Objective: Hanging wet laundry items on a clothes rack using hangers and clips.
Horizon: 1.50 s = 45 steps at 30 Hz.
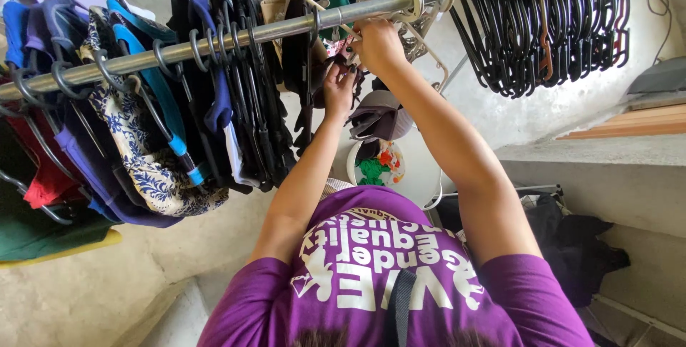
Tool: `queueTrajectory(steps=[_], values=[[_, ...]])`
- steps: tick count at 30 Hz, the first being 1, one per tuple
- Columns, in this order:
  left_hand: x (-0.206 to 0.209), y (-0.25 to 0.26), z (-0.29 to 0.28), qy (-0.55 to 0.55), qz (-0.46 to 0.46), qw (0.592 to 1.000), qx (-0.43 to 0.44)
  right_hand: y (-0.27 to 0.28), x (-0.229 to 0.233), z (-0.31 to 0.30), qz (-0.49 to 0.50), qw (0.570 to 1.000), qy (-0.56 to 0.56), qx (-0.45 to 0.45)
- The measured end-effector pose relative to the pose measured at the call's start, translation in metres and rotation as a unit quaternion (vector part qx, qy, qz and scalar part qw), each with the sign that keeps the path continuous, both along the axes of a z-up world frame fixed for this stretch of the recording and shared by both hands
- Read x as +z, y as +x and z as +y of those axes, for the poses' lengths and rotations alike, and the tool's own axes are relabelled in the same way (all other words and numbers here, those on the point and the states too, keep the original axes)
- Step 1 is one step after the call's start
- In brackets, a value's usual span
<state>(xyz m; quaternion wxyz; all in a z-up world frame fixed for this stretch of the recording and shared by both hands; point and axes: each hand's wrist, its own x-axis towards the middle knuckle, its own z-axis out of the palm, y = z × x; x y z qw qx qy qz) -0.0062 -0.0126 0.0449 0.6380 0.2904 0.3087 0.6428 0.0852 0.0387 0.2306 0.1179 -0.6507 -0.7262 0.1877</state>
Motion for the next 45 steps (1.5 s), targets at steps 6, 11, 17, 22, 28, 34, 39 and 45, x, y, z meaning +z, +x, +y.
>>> queueTrajectory(steps=[6, 11, 17, 22, 28, 34, 39, 45], values=[[0.022, 0.005, 0.003, 0.034, 0.135, 0.990, 0.023, 0.004, -0.002, 0.002, -0.026, 0.998, 0.055, 0.014], [-0.028, 0.009, 0.015, 0.007, 0.111, 0.994, -0.020, 0.008, -0.014, 0.004, -0.043, 0.996, 0.068, 0.038], [0.067, -0.023, 0.001, -0.044, -0.023, 0.996, -0.075, 0.007, -0.015, 0.003, -0.030, 0.996, 0.067, 0.051], [-0.021, -0.004, 0.008, -0.071, -0.067, 0.989, -0.108, 0.010, -0.018, 0.002, -0.016, 0.996, 0.082, 0.040], [-0.004, 0.007, 0.018, -0.012, 0.010, 0.994, -0.112, 0.015, -0.025, 0.005, -0.038, 0.993, 0.087, 0.067], [-0.006, 0.012, 0.009, -0.015, -0.034, 0.994, -0.105, 0.007, 0.026, -0.010, -0.048, 0.996, 0.009, 0.075], [-0.004, 0.011, 0.000, -0.041, 0.037, 0.995, -0.085, 0.017, 0.034, -0.017, 0.027, 0.986, 0.102, 0.128], [-0.036, 0.015, -0.004, 0.024, 0.108, 0.992, -0.060, 0.027, 0.044, -0.035, 0.050, 0.989, 0.097, 0.098]])
